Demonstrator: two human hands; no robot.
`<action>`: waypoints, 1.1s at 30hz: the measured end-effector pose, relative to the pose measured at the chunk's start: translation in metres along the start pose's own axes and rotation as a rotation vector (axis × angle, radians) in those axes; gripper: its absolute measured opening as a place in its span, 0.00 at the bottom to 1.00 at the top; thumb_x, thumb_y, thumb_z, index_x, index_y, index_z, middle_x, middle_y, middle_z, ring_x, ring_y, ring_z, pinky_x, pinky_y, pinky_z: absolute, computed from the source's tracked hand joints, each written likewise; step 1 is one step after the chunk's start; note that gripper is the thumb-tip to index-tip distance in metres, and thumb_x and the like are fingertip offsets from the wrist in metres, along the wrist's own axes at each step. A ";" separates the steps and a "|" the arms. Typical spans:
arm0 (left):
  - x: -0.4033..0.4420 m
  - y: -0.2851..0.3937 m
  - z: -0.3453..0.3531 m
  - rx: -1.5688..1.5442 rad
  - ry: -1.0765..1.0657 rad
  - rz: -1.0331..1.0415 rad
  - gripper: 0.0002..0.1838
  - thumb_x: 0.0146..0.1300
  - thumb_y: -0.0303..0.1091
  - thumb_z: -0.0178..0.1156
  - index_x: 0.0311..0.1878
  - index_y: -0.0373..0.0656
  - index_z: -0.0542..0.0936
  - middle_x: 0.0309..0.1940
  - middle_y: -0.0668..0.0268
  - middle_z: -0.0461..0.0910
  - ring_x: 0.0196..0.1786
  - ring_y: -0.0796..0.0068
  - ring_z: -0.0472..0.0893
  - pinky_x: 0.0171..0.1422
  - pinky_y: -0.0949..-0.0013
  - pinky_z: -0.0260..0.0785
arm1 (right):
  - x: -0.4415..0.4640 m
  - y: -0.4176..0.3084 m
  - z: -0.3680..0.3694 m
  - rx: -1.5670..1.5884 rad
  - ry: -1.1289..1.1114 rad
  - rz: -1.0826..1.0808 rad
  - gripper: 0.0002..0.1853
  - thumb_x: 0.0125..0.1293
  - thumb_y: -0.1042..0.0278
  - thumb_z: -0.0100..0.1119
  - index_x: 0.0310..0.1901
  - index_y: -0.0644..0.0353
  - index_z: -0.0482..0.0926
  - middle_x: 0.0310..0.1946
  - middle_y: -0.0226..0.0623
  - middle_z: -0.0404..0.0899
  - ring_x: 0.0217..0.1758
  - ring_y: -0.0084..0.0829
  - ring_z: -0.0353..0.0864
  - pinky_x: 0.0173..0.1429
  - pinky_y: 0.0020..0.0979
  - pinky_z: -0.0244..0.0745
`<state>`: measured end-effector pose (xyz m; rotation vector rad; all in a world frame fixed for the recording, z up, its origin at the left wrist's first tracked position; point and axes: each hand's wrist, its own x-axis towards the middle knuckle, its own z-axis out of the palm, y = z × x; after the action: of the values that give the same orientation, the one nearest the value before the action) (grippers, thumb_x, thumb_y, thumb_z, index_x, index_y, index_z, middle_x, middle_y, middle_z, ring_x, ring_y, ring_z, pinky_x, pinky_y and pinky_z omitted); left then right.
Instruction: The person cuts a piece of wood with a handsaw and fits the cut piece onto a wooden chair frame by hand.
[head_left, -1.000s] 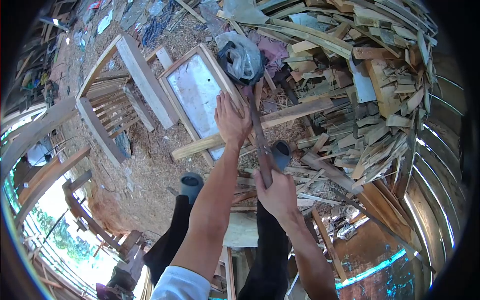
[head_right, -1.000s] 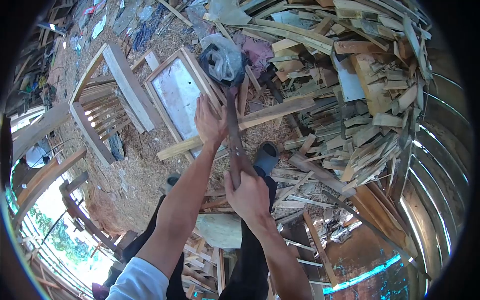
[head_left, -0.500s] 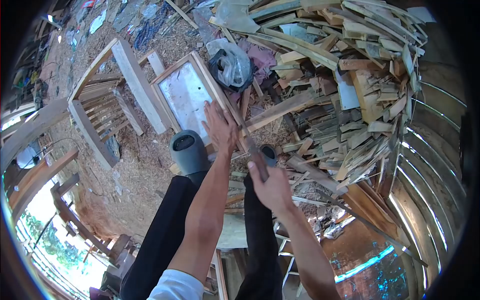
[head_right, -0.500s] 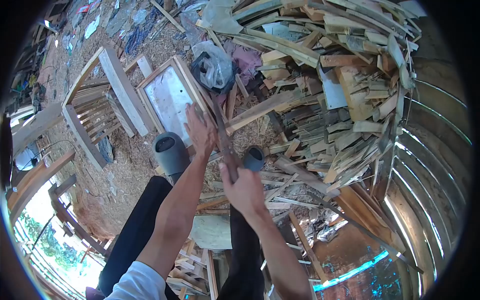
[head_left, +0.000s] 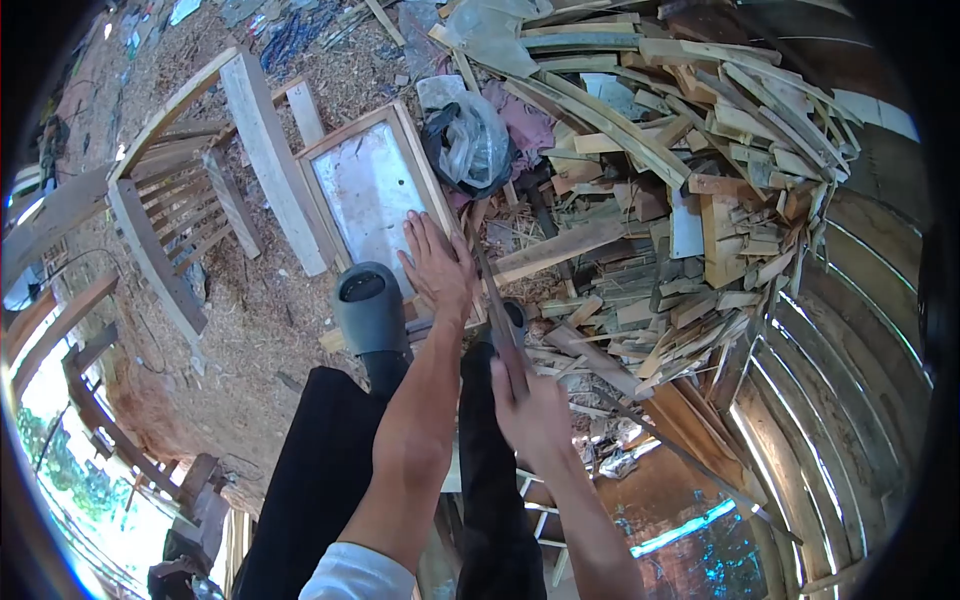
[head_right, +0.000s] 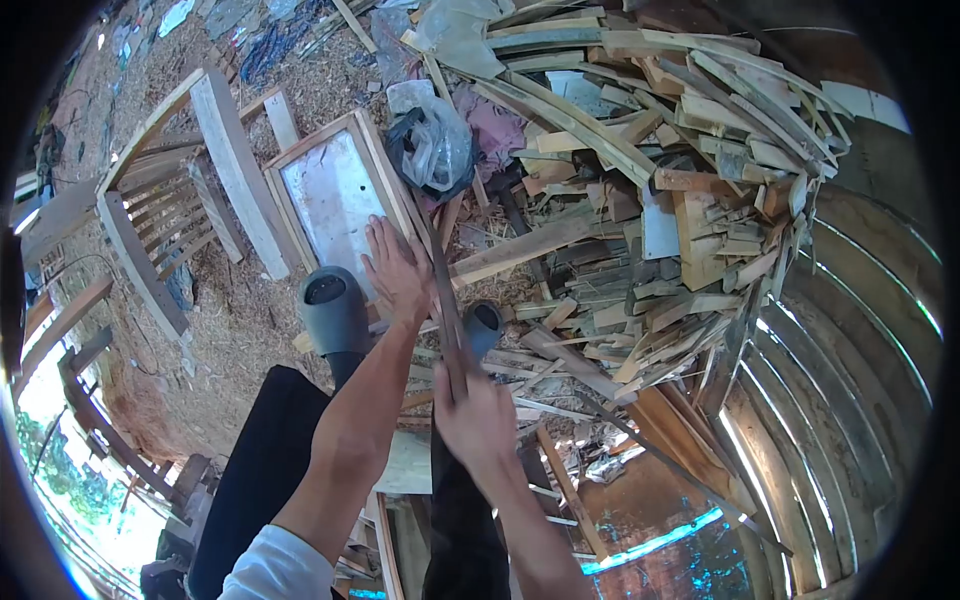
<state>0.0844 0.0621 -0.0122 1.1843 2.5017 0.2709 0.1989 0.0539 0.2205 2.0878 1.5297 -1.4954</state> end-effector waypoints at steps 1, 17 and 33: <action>-0.001 0.001 0.000 0.004 0.002 0.008 0.34 0.69 0.43 0.51 0.74 0.38 0.62 0.78 0.57 0.56 0.80 0.57 0.53 0.79 0.41 0.43 | 0.027 0.011 0.019 -0.045 -0.033 0.026 0.21 0.69 0.50 0.55 0.46 0.63 0.82 0.30 0.57 0.82 0.34 0.61 0.82 0.41 0.52 0.80; 0.006 0.006 -0.004 0.005 -0.002 0.000 0.31 0.70 0.41 0.51 0.73 0.37 0.64 0.77 0.57 0.58 0.80 0.58 0.53 0.80 0.43 0.42 | 0.064 0.005 0.029 0.049 -0.148 0.160 0.26 0.74 0.46 0.45 0.51 0.64 0.79 0.24 0.59 0.80 0.38 0.61 0.81 0.46 0.53 0.78; 0.001 0.003 -0.003 0.004 -0.023 -0.001 0.32 0.70 0.42 0.50 0.75 0.38 0.62 0.78 0.58 0.56 0.81 0.58 0.51 0.80 0.43 0.41 | 0.037 0.023 0.034 0.111 -0.063 0.109 0.20 0.75 0.53 0.49 0.49 0.63 0.80 0.21 0.59 0.77 0.35 0.59 0.82 0.38 0.52 0.77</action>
<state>0.0849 0.0653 -0.0088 1.1806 2.4845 0.2500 0.1948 0.0455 0.1661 2.1237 1.3181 -1.6234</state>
